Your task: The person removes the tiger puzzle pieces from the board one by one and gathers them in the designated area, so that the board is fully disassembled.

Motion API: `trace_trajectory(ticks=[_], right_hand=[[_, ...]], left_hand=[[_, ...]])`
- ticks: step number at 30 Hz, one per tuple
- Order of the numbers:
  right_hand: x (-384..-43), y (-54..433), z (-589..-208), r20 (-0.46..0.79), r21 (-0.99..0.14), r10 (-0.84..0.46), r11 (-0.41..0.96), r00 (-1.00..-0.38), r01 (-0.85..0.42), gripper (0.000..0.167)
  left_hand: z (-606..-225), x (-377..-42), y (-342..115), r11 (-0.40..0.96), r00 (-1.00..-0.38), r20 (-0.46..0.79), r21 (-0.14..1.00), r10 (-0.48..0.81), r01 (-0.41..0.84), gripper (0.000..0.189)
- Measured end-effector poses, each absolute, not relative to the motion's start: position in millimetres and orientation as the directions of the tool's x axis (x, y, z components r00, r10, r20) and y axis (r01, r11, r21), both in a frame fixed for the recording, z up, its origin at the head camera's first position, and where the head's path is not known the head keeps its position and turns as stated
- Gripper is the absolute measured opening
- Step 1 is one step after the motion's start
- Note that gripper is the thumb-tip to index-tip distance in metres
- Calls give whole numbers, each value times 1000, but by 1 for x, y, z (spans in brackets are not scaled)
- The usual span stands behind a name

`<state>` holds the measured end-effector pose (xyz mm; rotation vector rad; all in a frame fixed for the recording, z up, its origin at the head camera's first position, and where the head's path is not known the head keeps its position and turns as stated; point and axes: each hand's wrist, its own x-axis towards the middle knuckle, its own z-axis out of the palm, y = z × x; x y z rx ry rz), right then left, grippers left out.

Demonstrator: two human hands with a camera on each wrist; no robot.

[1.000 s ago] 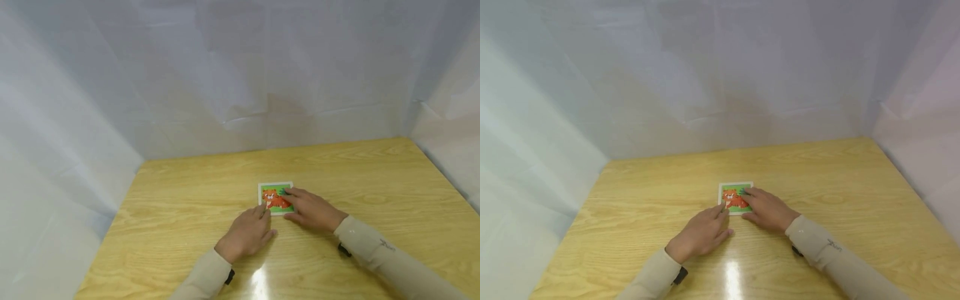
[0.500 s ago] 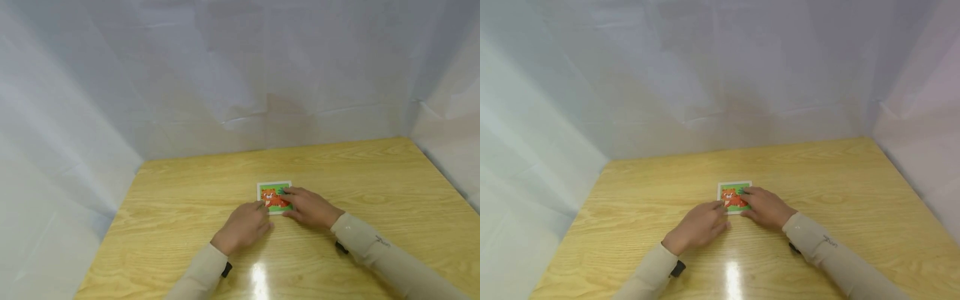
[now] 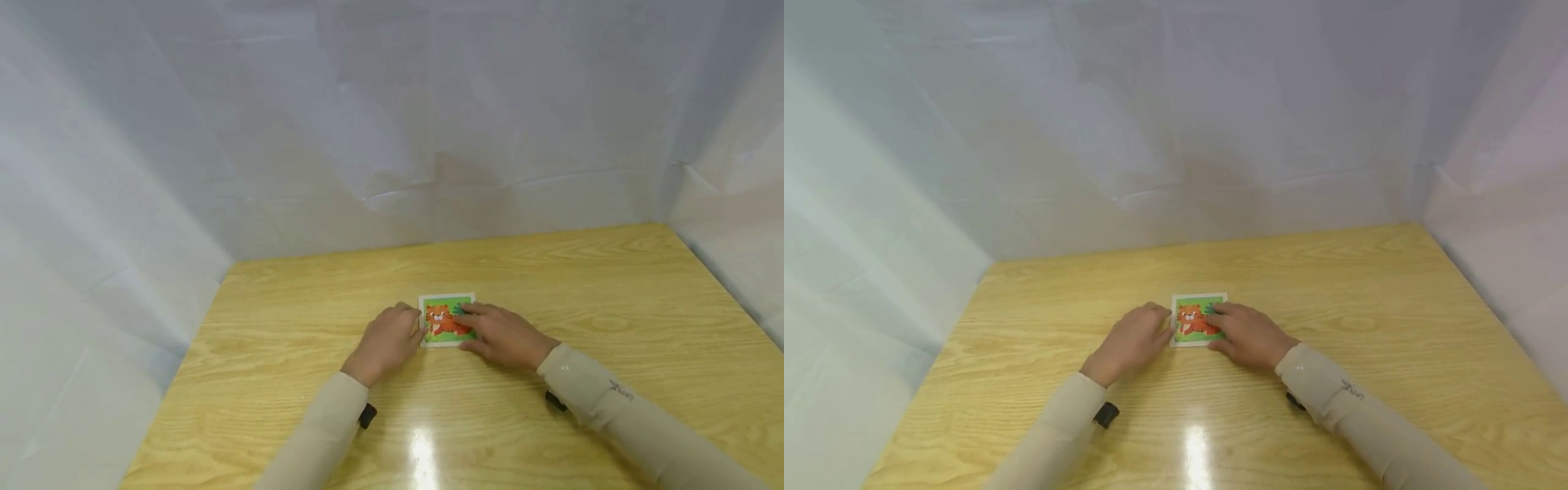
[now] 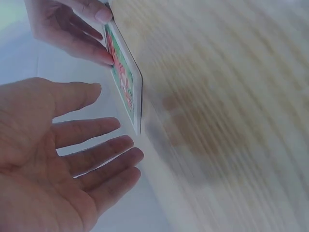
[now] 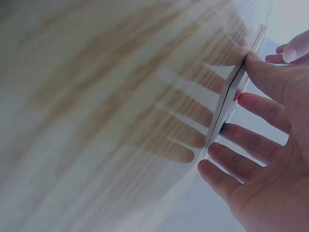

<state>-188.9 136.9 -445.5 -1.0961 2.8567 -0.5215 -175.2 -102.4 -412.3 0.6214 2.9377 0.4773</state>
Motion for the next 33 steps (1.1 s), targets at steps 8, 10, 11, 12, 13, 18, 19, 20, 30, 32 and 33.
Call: trace_trajectory(ticks=[8, 10, 11, 12, 13, 18, 19, 20, 30, 32, 33], right_hand=[[-191, 136, -442, 74, -314, -665, 692, -743, -651, 53], [-192, 135, -441, 72, -312, -669, 690, -740, -654, 54], [-192, 135, -441, 71, -311, -669, 690, -740, -654, 54], [-192, 135, -441, 66, -309, -668, 693, -742, -651, 54], [-193, 134, -442, 62, -308, -666, 696, -744, -649, 55], [-195, 133, -442, 39, -308, -660, 707, -751, -637, 55], [-195, 133, -442, 38, -309, -658, 708, -752, -635, 55], [-195, 133, -441, 37, -311, -657, 709, -753, -633, 55], [-196, 131, -438, 34, -324, -666, 698, -745, -639, 54], [-196, 131, -438, 29, -333, -667, 696, -744, -636, 54], [-197, 131, -437, 29, -331, -668, 695, -744, -638, 54]], left_hand=[[-410, -192, -100, 861, -922, -35, 372, 386, 347, 35], [-410, -194, -99, 858, -926, -37, 391, 375, 332, 37], [-410, -195, -98, 857, -928, -39, 400, 370, 325, 37], [-410, -196, -97, 855, -930, -39, 409, 364, 318, 38], [-411, -198, -97, 855, -933, -38, 413, 359, 312, 39], [-415, -205, -94, 855, -944, -33, 434, 328, 282, 37], [-416, -207, -93, 855, -947, -37, 442, 320, 271, 36], [-416, -208, -92, 854, -949, -41, 451, 311, 261, 36], [-418, -218, -86, 833, -964, -60, 519, 259, 192, 31], [-419, -219, -86, 824, -966, -62, 536, 253, 182, 31], [-420, -219, -86, 822, -966, -64, 542, 249, 175, 31]])
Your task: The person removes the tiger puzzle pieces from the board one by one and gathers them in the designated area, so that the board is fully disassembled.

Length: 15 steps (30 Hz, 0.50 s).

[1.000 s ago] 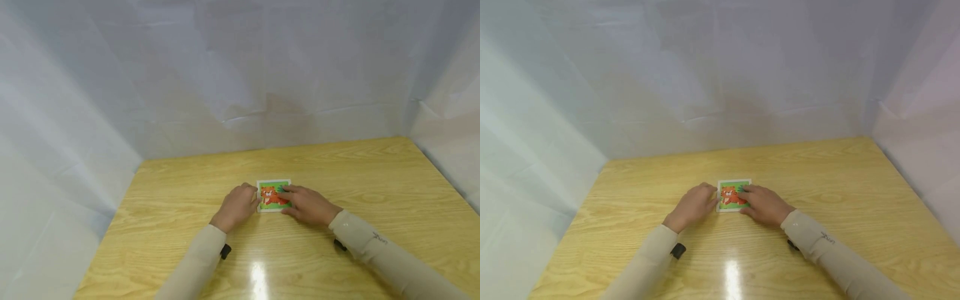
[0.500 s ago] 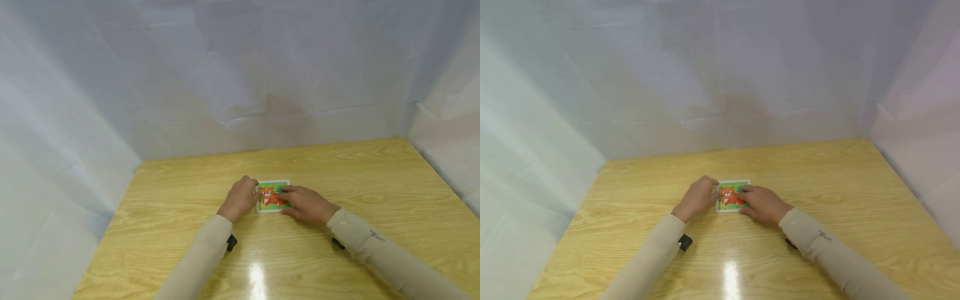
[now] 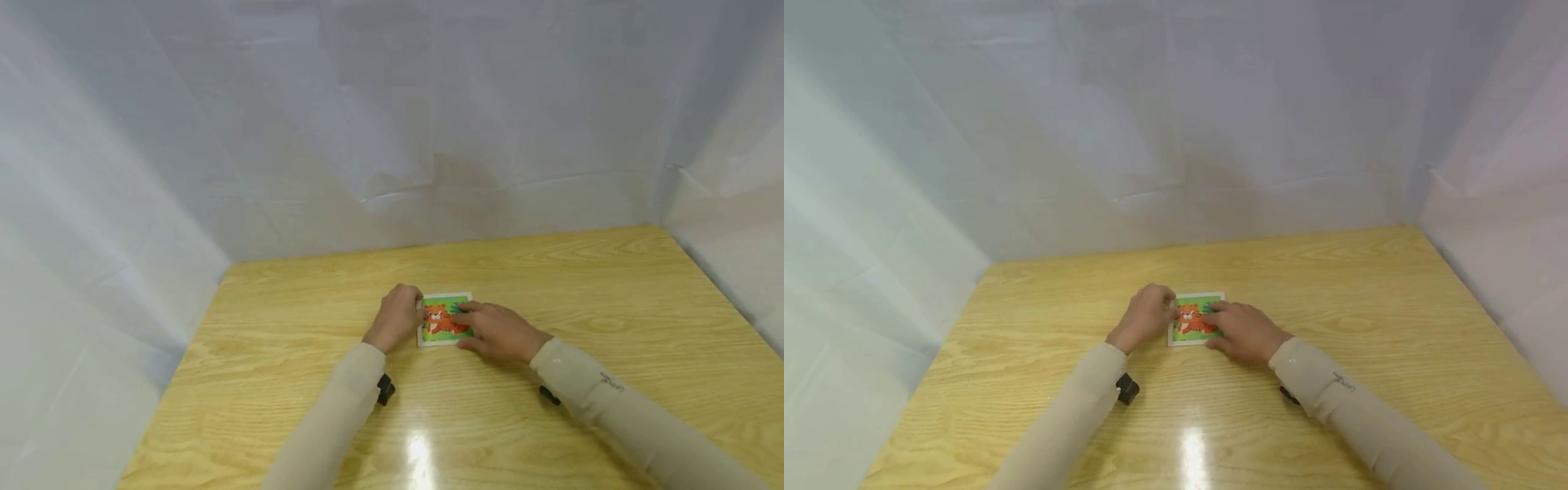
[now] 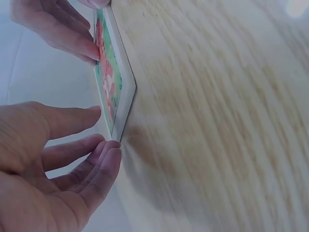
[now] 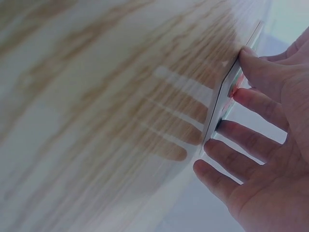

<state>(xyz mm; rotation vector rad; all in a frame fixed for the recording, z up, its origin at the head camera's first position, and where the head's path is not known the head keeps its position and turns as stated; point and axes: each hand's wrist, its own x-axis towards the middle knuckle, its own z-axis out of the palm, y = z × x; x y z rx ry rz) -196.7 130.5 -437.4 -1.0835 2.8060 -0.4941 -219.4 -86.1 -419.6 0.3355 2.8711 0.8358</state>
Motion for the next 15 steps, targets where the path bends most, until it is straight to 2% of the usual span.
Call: trace_trajectory(ticks=[7, 15], right_hand=[[-198, 130, -437, 26, -343, -665, 695, -746, -632, 52], [-199, 127, -433, 4, -348, -645, 716, -764, -606, 53]], left_hand=[[-422, -223, -86, 810, -975, -82, 573, 207, 124, 26], [-424, -227, -84, 789, -981, -74, 606, 177, 97, 30]])
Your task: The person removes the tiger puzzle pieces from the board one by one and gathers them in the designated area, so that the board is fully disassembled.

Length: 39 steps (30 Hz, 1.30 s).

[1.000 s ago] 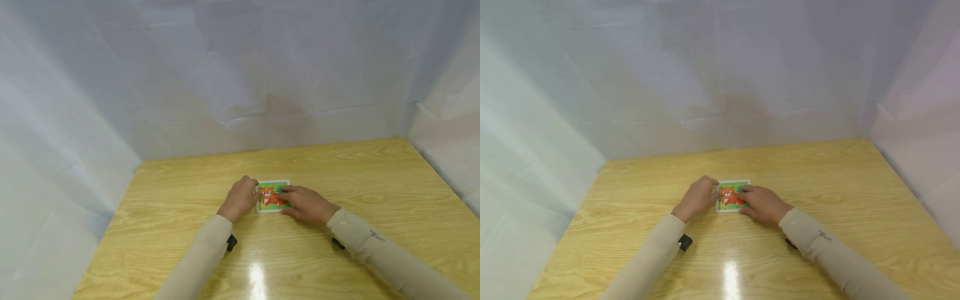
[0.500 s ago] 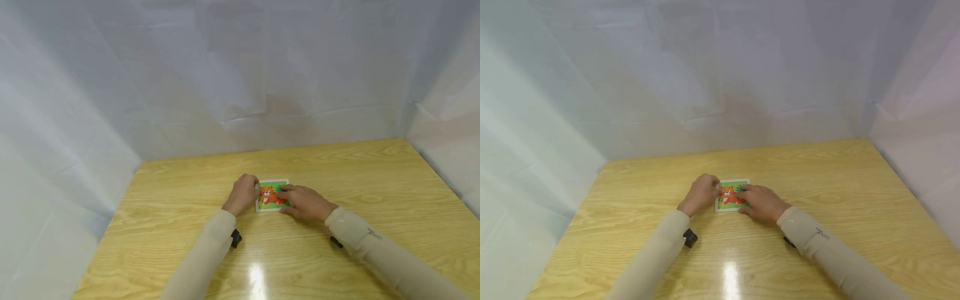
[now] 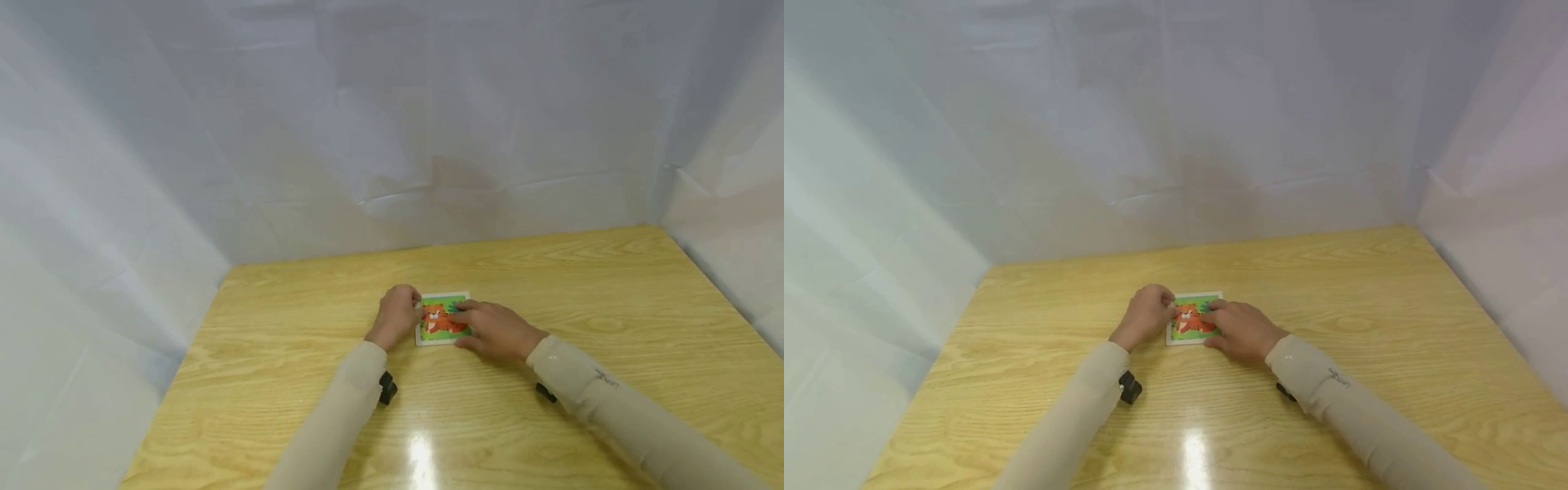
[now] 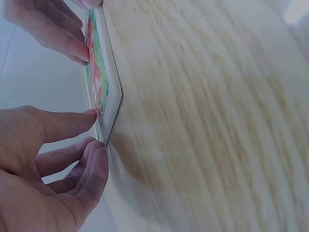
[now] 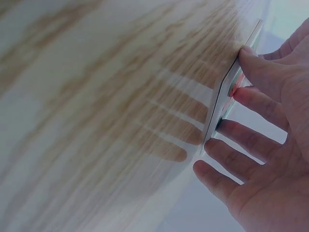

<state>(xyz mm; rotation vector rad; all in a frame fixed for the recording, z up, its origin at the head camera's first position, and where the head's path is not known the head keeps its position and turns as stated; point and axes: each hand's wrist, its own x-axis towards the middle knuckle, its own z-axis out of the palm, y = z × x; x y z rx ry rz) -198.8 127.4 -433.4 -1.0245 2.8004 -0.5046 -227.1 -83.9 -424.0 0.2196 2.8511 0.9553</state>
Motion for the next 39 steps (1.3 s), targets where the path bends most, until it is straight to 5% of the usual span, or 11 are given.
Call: trace_trajectory(ticks=[25, 39], right_hand=[[-202, 123, -437, 1, -342, -647, 716, -762, -608, 53], [-204, 121, -437, 20, -325, -664, 703, -748, -633, 52]], left_hand=[[-429, -234, -86, 688, -986, -154, 723, 66, -67, 28], [-427, -233, -85, 694, -991, -120, 718, 55, -48, 29]])
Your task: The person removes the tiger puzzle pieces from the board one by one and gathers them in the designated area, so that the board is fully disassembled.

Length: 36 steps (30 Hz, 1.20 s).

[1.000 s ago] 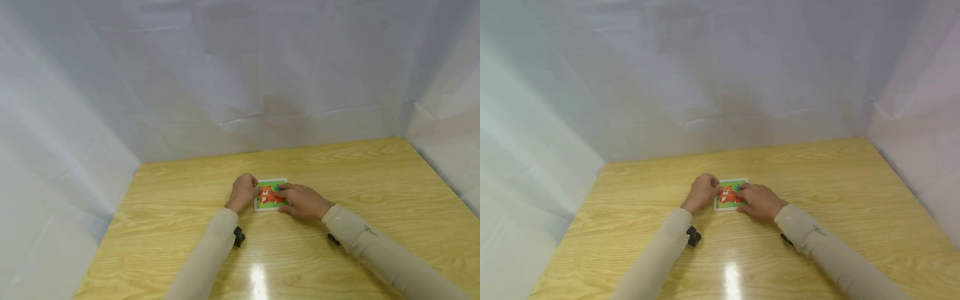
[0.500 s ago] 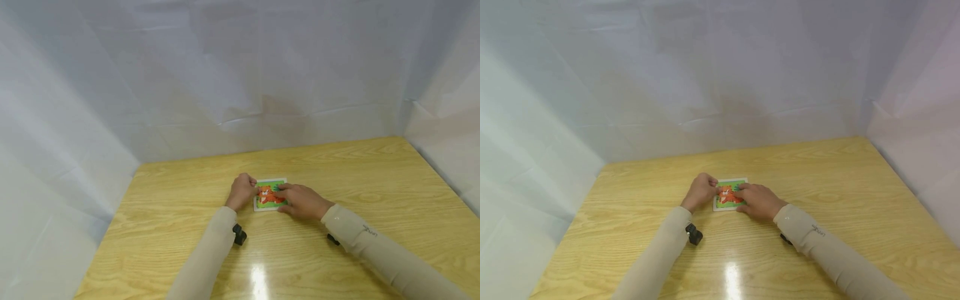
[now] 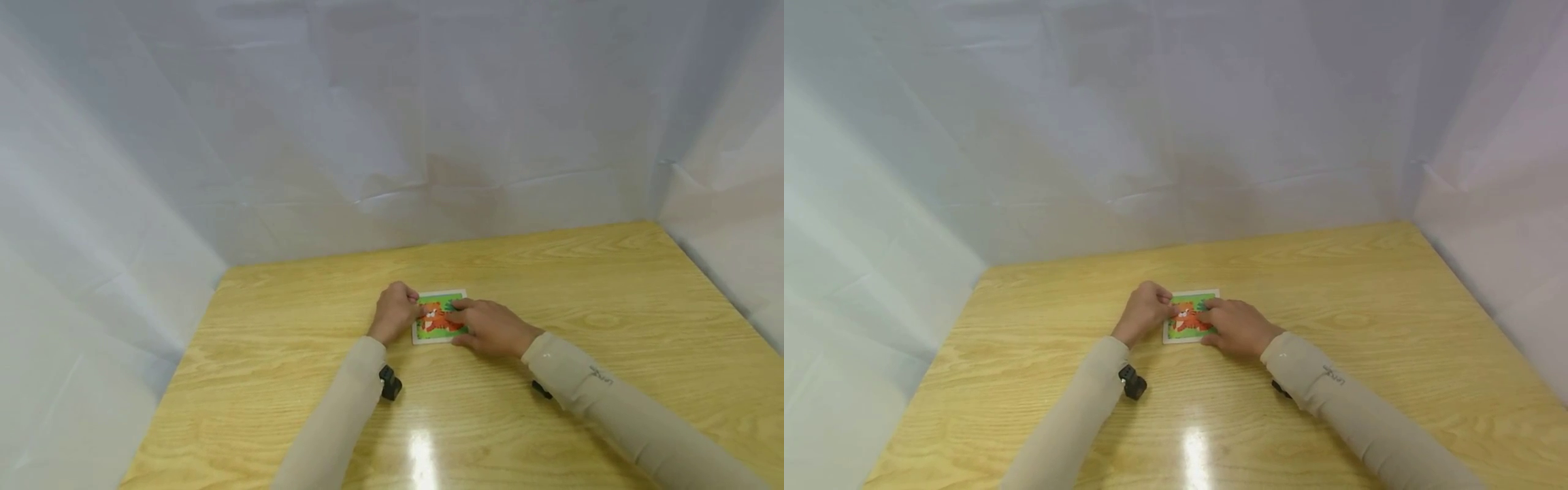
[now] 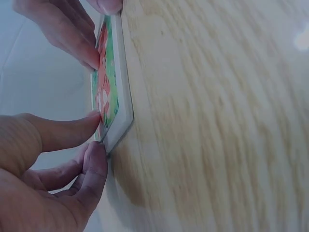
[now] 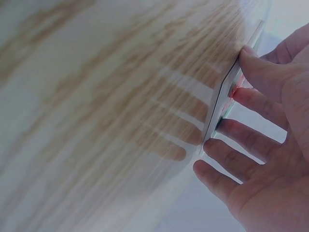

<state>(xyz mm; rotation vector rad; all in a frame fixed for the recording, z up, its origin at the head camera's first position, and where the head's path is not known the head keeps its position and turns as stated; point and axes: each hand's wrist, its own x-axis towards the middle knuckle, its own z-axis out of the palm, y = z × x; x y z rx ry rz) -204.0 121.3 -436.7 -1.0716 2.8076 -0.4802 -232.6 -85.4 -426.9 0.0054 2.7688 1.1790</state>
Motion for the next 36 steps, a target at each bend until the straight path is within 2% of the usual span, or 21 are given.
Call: trace_trajectory(ticks=[9, 19, 36], right_hand=[[-205, 121, -439, 29, -317, -668, 699, -743, -641, 51], [-203, 121, -438, 35, -314, -665, 701, -746, -640, 51], [-202, 120, -437, 29, -301, -669, 703, -743, -644, 51]], left_hand=[[-428, -232, -86, 724, -995, -88, 690, 50, -25, 31], [-431, -233, -84, 650, -991, -130, 751, -26, -116, 32], [-433, -230, -86, 572, -984, -174, 805, -25, -157, 34]])
